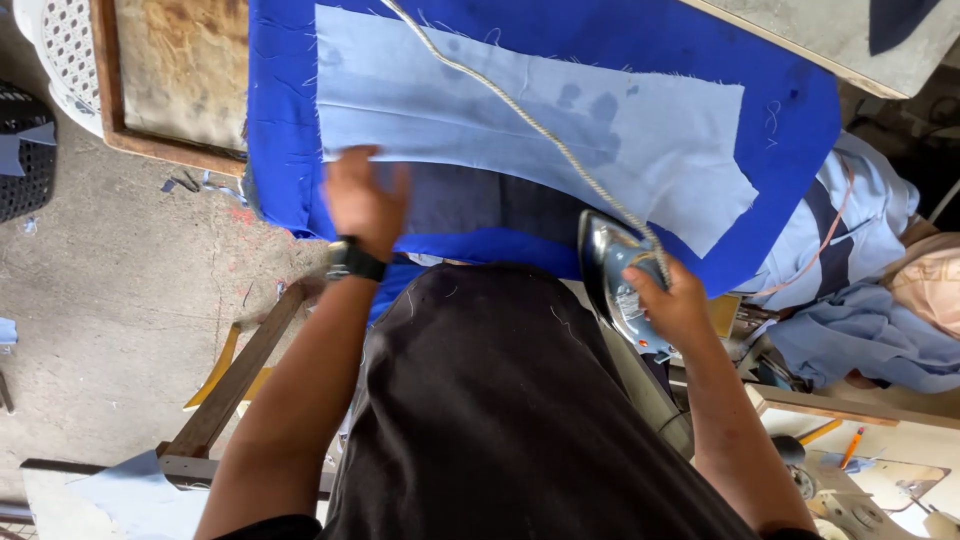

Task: The person irons a piece of light blue fabric on a blue-covered ironing board. They repeatedly spray the fabric with water from a spray bottle and use an electric iron to press it flat, adjusting the fabric position between passes.

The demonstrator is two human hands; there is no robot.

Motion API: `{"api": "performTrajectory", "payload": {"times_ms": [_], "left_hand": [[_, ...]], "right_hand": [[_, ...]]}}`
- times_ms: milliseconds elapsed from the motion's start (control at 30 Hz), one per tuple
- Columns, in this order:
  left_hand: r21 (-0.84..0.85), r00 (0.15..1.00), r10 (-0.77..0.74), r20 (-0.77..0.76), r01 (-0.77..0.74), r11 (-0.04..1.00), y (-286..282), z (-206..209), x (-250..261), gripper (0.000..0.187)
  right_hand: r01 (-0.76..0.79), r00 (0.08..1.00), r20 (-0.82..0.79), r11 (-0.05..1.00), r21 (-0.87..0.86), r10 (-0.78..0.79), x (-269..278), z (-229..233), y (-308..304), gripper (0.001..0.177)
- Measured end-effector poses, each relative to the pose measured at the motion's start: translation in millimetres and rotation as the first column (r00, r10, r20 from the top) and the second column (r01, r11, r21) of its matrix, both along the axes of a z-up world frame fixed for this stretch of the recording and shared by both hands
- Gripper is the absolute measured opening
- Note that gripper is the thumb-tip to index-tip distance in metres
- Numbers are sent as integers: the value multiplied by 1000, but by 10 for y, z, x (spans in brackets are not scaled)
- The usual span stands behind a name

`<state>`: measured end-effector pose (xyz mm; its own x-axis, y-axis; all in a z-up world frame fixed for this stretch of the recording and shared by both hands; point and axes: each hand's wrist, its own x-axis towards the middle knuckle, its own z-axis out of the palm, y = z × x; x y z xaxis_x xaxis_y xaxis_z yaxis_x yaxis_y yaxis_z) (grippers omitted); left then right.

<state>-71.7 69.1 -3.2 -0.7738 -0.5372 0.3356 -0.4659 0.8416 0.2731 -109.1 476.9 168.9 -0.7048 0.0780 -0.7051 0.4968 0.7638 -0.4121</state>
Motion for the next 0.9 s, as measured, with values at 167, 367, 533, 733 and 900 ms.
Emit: {"api": "performTrajectory", "payload": {"times_ms": [167,367,533,733,900], "left_hand": [[159,662,-741,-112,748,644,1567,1,-451,34],[322,206,-955,216,908,268,2372,5,-823,64],[325,157,-914,373,901,287,2400,143,-955,94],[358,134,-896,423,884,301,2411,211,-991,105],[370,133,-888,439,875,314,2381,291,-970,106]], "right_hand": [[162,976,-132,984,-66,-170,-23,124,289,42],[-5,993,-119,990,138,21,-60,168,571,48],[-75,991,-96,979,191,95,89,259,546,58],[-67,991,-102,985,158,83,122,120,539,60],[-106,990,-80,983,152,119,148,-158,717,60]]}}
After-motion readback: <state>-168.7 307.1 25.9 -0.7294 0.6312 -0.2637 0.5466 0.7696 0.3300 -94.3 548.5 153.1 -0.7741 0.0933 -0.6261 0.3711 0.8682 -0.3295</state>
